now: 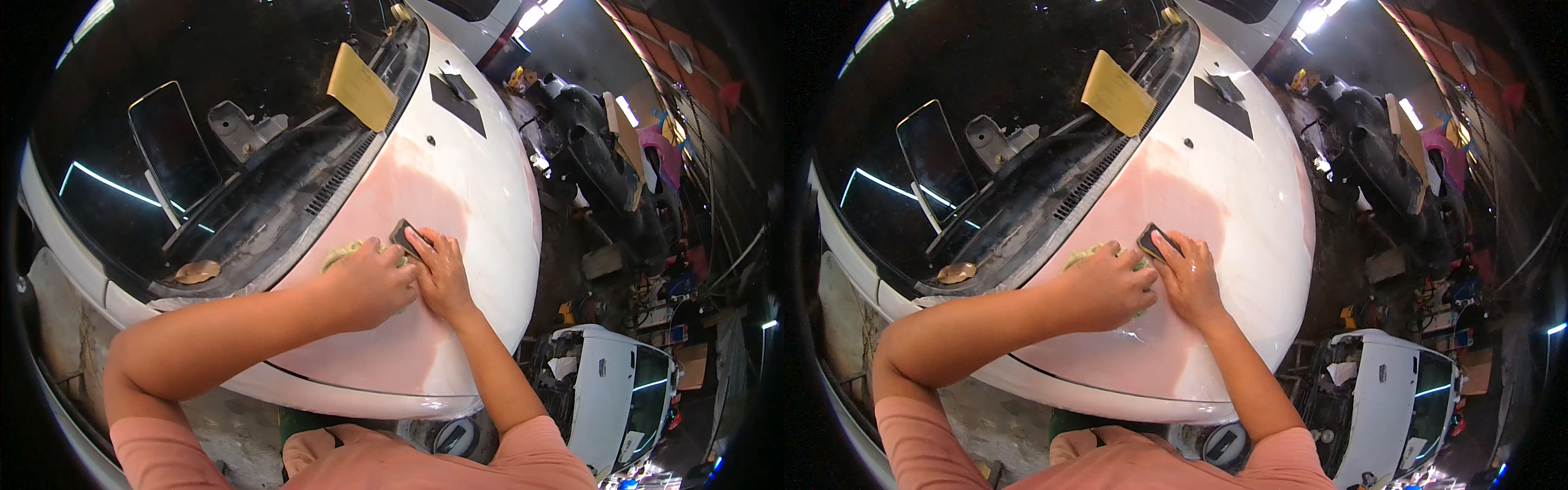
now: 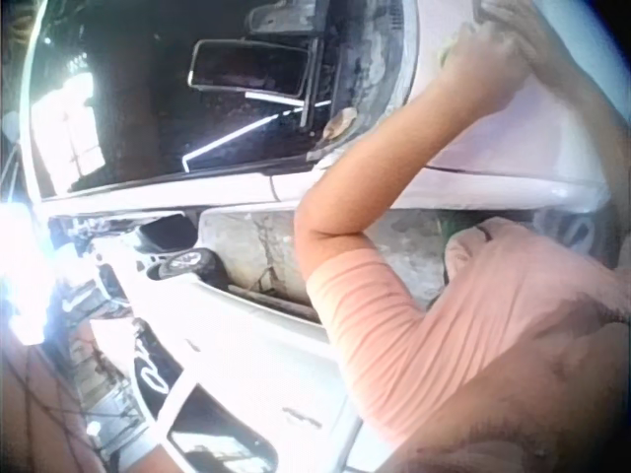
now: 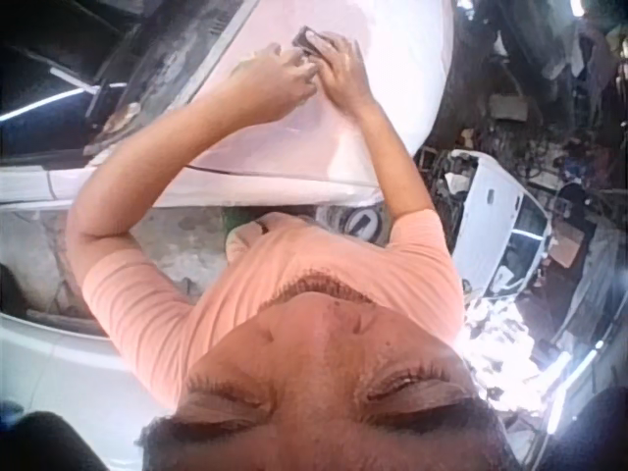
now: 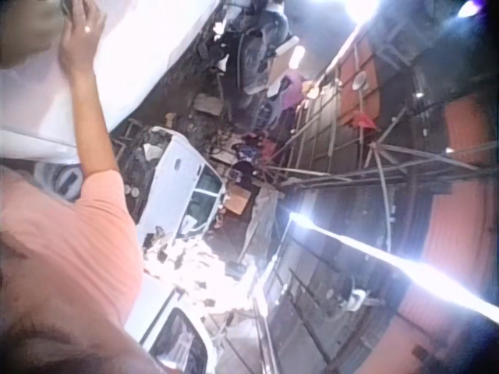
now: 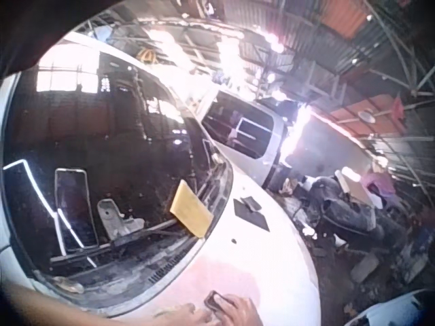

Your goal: The person sands the hood of a white car using a sanding block and a cloth. They repeatedly wipe the hood with a cloth, dip the cloth into a bucket, and move a sanding block across the surface of the hood.

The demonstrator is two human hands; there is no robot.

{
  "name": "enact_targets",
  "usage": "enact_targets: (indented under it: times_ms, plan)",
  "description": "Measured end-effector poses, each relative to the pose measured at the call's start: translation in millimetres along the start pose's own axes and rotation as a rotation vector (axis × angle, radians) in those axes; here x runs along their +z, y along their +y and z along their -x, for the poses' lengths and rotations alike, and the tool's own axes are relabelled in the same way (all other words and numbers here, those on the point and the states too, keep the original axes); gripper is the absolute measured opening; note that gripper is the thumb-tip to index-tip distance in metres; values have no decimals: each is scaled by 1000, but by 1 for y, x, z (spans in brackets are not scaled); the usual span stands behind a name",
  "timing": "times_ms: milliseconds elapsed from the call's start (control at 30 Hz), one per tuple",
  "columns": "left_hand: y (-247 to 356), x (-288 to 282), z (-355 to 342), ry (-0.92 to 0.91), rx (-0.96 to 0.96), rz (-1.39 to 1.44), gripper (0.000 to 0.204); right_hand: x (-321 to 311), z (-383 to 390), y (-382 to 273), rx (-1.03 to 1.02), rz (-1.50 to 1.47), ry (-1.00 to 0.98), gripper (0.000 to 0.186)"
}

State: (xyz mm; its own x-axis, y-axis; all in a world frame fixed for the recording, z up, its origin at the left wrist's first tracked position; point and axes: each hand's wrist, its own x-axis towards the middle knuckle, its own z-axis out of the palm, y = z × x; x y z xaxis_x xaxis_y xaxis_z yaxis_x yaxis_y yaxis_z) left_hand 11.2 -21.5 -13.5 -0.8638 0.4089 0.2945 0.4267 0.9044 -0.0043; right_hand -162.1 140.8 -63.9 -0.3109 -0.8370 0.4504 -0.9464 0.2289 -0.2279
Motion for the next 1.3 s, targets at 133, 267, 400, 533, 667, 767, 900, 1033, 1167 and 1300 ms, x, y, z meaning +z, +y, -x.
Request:
enact_targets:
  times_ms: [133,267,400,533,667,767,900,1033,1167,1300]
  plan:
    - [4,-13,-18,-29,49,4,16,8,-67,51,-149,134,159,45]
    - [4,-9,-17,24,28,17,17,21,-92,61,-65,194,127,42]
    - [2,1,9,12,-45,-45,17,6,13,-21,27,-29,-43,44]
    - [10,-12,-11,12,27,-28,17,11,-47,41,-136,134,140,41]
    - [9,-7,-14,38,15,13,16,16,-99,45,35,167,115,26]
    - [3,-4,2,31,-36,-5,15,24,-11,12,-112,169,90,42]
    - [6,-5,-1,26,-18,-28,17,10,-14,12,-139,148,49,44]
    - [13,-11,-22,3,30,19,18,15,-87,65,-89,299,92,43]
    - [3,0,4,56,-24,-25,18,20,-24,-7,-128,130,88,41]
    - [8,-8,6,6,-22,-48,17,7,-9,-14,-97,40,-28,41]
